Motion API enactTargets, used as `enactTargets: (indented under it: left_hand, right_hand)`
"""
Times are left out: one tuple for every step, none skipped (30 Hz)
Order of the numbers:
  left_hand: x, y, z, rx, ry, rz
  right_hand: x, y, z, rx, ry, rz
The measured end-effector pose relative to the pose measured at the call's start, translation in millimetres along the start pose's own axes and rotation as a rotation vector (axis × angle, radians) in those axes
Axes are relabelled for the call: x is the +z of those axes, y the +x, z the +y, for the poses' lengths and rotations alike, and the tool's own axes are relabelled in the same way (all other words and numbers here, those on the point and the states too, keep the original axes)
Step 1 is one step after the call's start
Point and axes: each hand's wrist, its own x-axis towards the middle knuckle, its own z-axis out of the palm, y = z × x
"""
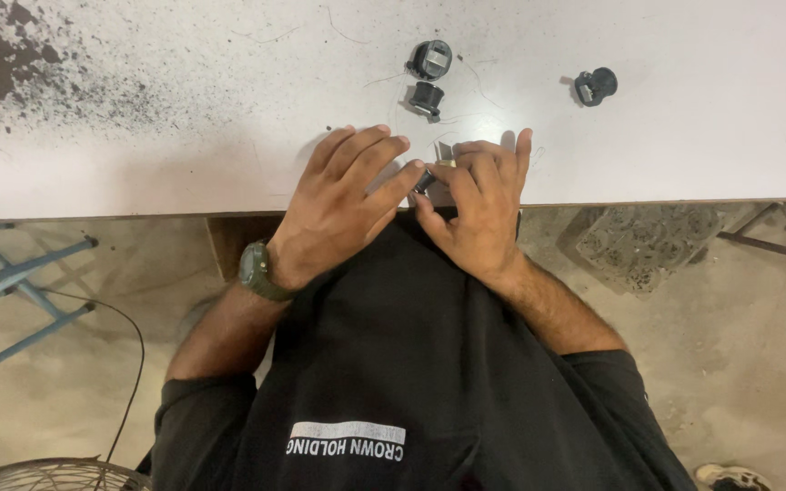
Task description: The person sits at a white workbench fitting small black pad-like components into toothed black hub plates, pressing each part into place with a small hand tool. Finished hub assemblies are set aside in a growing pile as the person repeats the fitting cycle on new hubs.
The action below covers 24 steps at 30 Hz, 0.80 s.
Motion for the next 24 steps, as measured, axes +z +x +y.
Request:
enactTargets:
  left_hand:
    - [1.0,0.6,-1.3,0.017,0.024,0.000]
    - [2.1,0.7,-2.3,0.020,0.029,-0.006]
    - [3.2,0.3,-3.2,0.026,0.034,-0.012]
    - [4.1,-0.5,-3.6,0.033,0.037,-0.020]
    - [4.8,-1.9,-3.6,0.038,0.035,-0.015]
    - [5.4,-3.6,-3.2,0.043,0.032,-0.011]
    - [6.1,-5.3,-2.5,0.048,0.029,-0.009]
    - [7.2,-7.0,-1.6,0.034,0.027,-0.020]
    - [8.4,-8.4,-0.6,0.018,0.026,-0.029]
    - [10.0,-9.8,0.5,0.000,0.028,-0.038]
    - [12.0,-11.0,1.7,-0.018,0.026,-0.015]
    - [14.5,-12.0,2.9,-0.036,0.022,0.007]
    - [17.2,-13.1,4.3,-0.056,0.018,0.030]
    - [20.1,-14.3,5.8,-0.076,0.009,0.052]
    - [22.9,-15.7,7.3,-0.096,0.000,0.076]
    - [25.7,-17.1,8.6,-0.120,-0.008,0.103]
    - [28.3,-18.7,10.0,-0.128,0.001,0.134]
    - [30.4,-20.6,11.1,-0.138,0.011,0.163]
    - [32.4,-22.1,12.0,-0.147,0.019,0.190]
    - [33.8,-23.8,12.9,-0.161,0.026,0.205]
    - [35.0,-25.1,13.7,-0.170,0.032,0.220]
    - [36.2,-25.5,13.6,-0.174,0.040,0.237]
    - [37.0,-26.0,14.0,-0.183,0.038,0.246]
    - [38.0,-26.0,14.2,-0.192,0.036,0.254]
  right_hand:
    - [0.2,0.2,0.3,-0.007,-0.002,-0.002]
    - [0.3,0.5,0.6,-0.016,-0.007,0.000]
    - [0.2,1.0,0.8,-0.024,-0.012,0.005]
    - [0.0,1.4,0.8,-0.023,-0.012,0.007]
    - [-0.2,1.7,0.5,-0.018,-0.012,0.009]
    - [-0.6,1.8,-0.1,-0.011,-0.011,0.010]
    - [-0.8,2.1,-0.6,-0.005,-0.008,0.005]
    - [-0.8,2.5,-0.9,0.001,-0.007,0.001]
    - [-1.0,2.4,-1.2,0.006,-0.005,-0.004]
    - [-1.0,1.8,-1.3,0.012,-0.011,-0.007]
    - [-1.1,1.0,-0.9,0.016,-0.016,-0.007]
    - [-1.1,-0.2,-0.1,0.021,-0.022,-0.007]
    - [-1.3,-2.2,1.2,0.000,-0.011,0.024]
    - [-1.9,-4.9,3.2,-0.021,0.000,0.054]
    - [-1.8,-8.0,5.1,-0.043,0.011,0.082]
    - [-2.3,-11.7,7.6,-0.071,0.032,0.123]
    - [-2.1,-15.6,9.7,-0.101,0.057,0.161]
    - [0.0,-18.7,11.4,-0.131,0.084,0.198]
    - [2.0,-21.6,12.9,-0.157,0.130,0.166]
    - [4.3,-24.5,13.3,-0.179,0.175,0.136]
    - [6.5,-26.3,13.7,-0.200,0.218,0.108]
    - [9.0,-27.0,13.9,-0.196,0.212,0.095]
    - [11.5,-26.8,13.5,-0.194,0.205,0.085]
    - [12.9,-25.9,13.2,-0.191,0.199,0.073]
